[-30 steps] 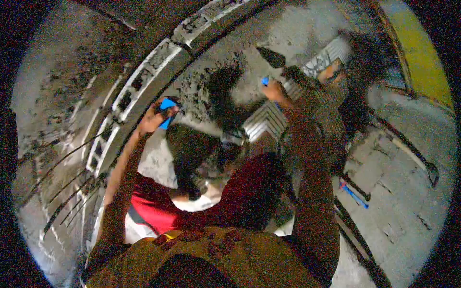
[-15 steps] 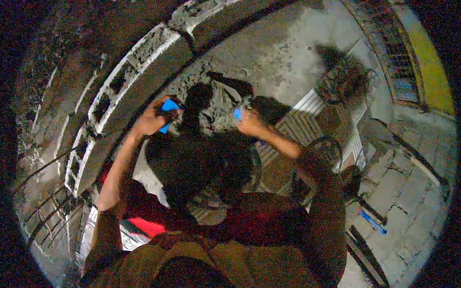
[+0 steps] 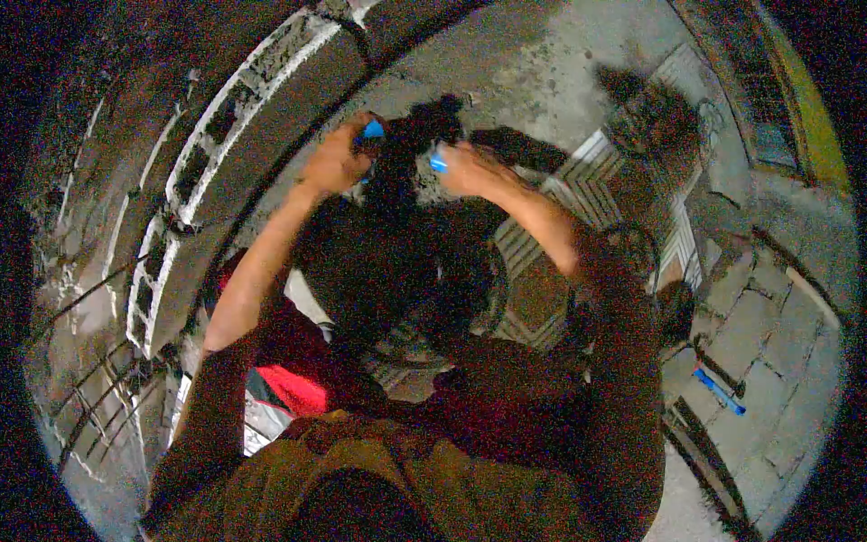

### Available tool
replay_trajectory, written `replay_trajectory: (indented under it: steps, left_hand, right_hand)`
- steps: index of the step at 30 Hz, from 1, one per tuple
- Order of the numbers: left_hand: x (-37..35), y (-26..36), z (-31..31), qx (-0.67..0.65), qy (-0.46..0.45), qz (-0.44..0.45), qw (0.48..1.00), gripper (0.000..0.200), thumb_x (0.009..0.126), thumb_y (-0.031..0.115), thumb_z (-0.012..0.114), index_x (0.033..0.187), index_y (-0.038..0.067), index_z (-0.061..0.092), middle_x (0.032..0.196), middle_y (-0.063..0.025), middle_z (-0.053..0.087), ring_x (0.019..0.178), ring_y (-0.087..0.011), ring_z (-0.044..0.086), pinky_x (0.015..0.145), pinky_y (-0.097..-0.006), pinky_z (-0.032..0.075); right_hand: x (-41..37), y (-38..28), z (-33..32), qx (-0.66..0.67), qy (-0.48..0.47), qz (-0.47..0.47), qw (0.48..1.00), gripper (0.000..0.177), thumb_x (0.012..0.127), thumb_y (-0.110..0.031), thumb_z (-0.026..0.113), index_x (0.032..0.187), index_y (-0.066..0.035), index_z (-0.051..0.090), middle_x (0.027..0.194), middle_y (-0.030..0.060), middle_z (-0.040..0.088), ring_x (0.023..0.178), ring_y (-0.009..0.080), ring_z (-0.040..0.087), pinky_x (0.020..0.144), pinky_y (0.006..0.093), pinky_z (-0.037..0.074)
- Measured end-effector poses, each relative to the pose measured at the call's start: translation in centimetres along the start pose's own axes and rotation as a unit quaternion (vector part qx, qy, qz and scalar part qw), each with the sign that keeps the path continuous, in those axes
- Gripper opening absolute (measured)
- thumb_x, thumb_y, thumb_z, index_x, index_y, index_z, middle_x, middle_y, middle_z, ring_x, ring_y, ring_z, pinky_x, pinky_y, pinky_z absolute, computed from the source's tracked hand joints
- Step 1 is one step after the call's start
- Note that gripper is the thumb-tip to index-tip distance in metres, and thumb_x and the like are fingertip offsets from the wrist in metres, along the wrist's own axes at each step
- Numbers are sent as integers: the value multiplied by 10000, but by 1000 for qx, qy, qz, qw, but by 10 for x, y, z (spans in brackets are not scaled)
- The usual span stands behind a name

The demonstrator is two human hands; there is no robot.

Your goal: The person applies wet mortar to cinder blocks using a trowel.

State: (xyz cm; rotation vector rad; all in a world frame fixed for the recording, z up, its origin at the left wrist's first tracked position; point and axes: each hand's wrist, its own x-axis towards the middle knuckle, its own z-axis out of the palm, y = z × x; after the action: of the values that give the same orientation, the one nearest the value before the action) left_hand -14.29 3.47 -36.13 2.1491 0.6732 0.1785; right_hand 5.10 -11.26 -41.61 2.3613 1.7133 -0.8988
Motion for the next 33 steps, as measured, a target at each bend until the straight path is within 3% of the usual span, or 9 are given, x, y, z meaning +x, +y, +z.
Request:
replay_trajectory:
  steps: [5,9,13,19,23,27,29,30,33]
  left_hand:
    - [-16,-7,29,2,-3,28,1000,328,891,236,539,1135,20,508,996,-254,621,973,-444,574,828,-521,449]
    - [-7,-10,52,48,-63,48,996,321,888,225,536,1111,4,472,1037,-275,606,1008,-453,557,864,-527,439]
    - [0,4,42,-40,-43,4,998,318,877,226,588,1078,-5,501,931,-269,614,886,-460,593,779,-491,465]
    - [-6,-3,-43,-275,29,-68,959,472,835,556,629,885,87,612,740,32,568,674,-84,519,608,-264,437]
    - [-28,-15,-76,-299,7,-153,942,548,835,621,581,959,88,611,767,30,556,670,-83,498,621,-256,426]
    - [-57,-9,-112,-199,94,-90,971,579,835,630,571,1036,89,620,801,14,576,686,-83,527,605,-248,431]
    - [-67,-11,-118,-240,86,-165,953,582,833,627,576,1021,79,631,813,3,584,703,-91,531,607,-251,431]
    - [-65,-24,-114,-219,102,-170,955,553,828,609,599,994,83,642,796,1,581,694,-90,522,595,-257,428]
    - [-66,-1,-116,-192,102,-157,964,489,837,551,621,992,87,641,782,11,580,700,-86,523,605,-255,428]
  right_hand:
    - [-60,73,69,194,172,54,964,323,797,-324,624,906,-23,584,848,208,635,789,392,619,694,458,490]
    - [-56,50,140,159,150,-94,971,386,820,-400,575,833,-15,567,781,210,590,776,384,580,699,473,460]
    - [-71,-11,88,217,9,4,976,408,840,-401,587,1045,-48,586,990,232,593,920,384,580,774,457,481]
    - [-86,-32,91,150,193,-27,969,545,847,-554,544,1065,-58,601,928,244,625,963,401,582,795,457,491]
    - [-43,-21,68,153,-60,33,986,549,902,-511,487,994,17,608,894,296,621,923,448,584,816,490,442]
    - [-65,-24,58,48,72,80,993,532,906,-495,496,911,25,613,867,283,630,820,442,611,738,498,468]
    - [-82,-76,22,121,-46,122,984,522,897,-486,519,933,27,612,897,287,633,814,449,619,719,504,485]
    - [-70,-54,79,-26,-35,-64,997,518,892,-477,534,986,28,606,919,301,628,837,446,629,724,508,493]
    - [-51,-137,65,112,-103,-64,986,556,899,-523,490,1030,6,604,965,280,635,942,473,584,833,501,466]
